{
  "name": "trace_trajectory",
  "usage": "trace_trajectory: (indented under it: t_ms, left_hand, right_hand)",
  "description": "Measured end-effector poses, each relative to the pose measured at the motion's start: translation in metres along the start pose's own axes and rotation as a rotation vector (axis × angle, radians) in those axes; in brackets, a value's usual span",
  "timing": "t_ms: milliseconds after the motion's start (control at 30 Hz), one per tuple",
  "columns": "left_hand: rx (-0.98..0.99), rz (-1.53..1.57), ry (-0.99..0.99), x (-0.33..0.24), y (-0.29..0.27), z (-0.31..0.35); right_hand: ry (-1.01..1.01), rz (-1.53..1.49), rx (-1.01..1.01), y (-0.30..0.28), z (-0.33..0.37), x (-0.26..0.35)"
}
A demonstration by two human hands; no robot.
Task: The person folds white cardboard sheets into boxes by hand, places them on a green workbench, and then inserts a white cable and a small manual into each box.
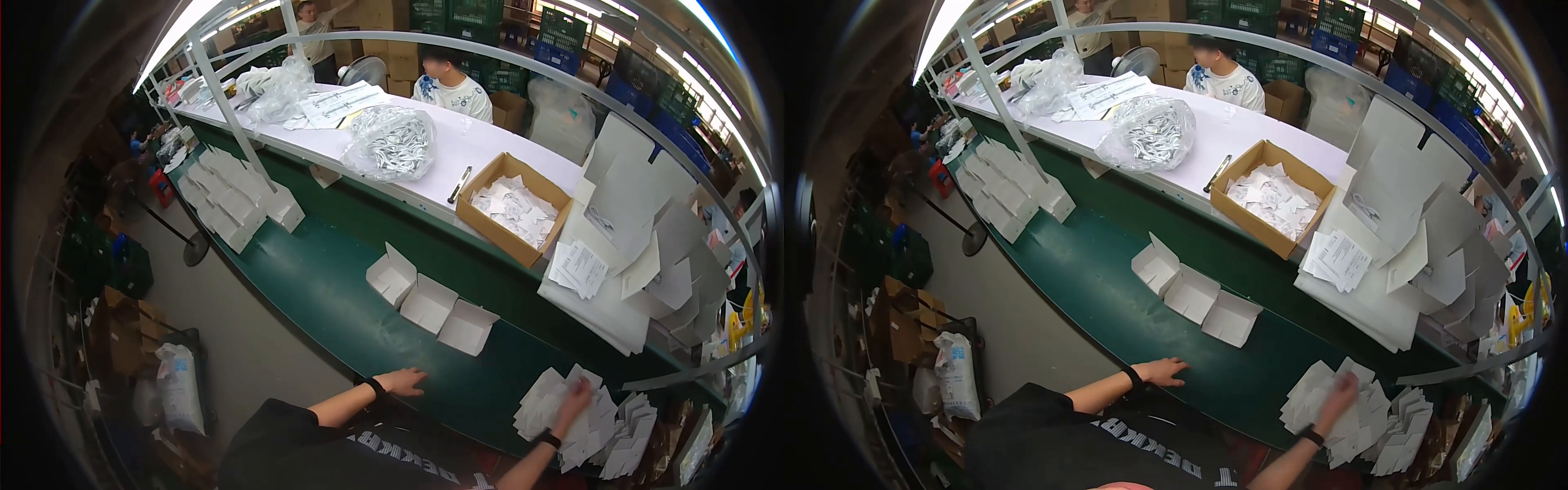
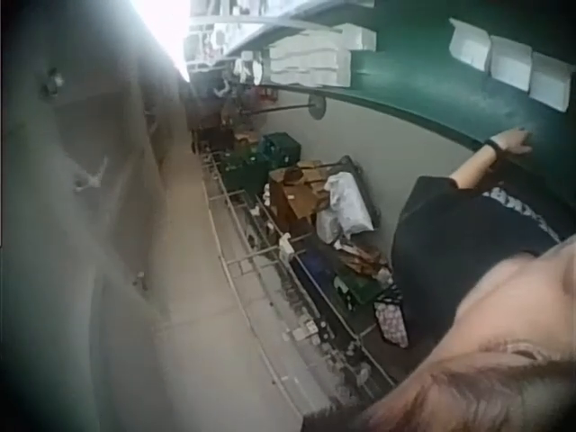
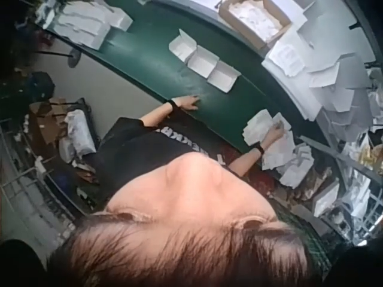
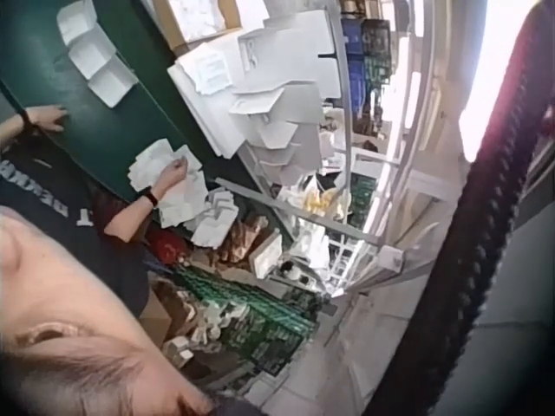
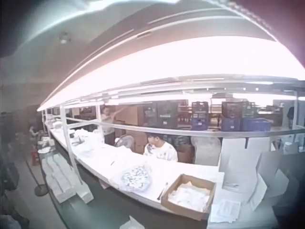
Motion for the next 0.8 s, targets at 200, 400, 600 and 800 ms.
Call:
trace_trajectory:
  t_ms: [200, 400, 600, 800]
  left_hand:
    - [0.144, -0.097, 0.013, -0.007, 0.008, -0.029]
    - [0.136, -0.142, 0.101, -0.065, -0.008, -0.057]
    - [0.142, -0.139, 0.137, -0.085, -0.012, -0.056]
    - [0.139, -0.073, 0.207, -0.090, -0.011, -0.055]
  right_hand:
    - [0.494, 0.590, 0.516, -0.011, 0.033, -0.231]
    - [0.277, 0.495, 0.605, -0.020, 0.007, -0.247]
    - [0.266, 0.575, 0.537, -0.020, 0.001, -0.243]
    - [0.227, 0.454, 0.563, -0.021, 0.000, -0.188]
Point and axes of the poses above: each hand's wrist, its own z-axis away from the middle knuckle, its own y-axis out of the palm, x = y × z, the point moved 8 cm from there along -z, towards the middle knuckle, and after that the axes turned 11 degrees about x, right-handed, at the moved point
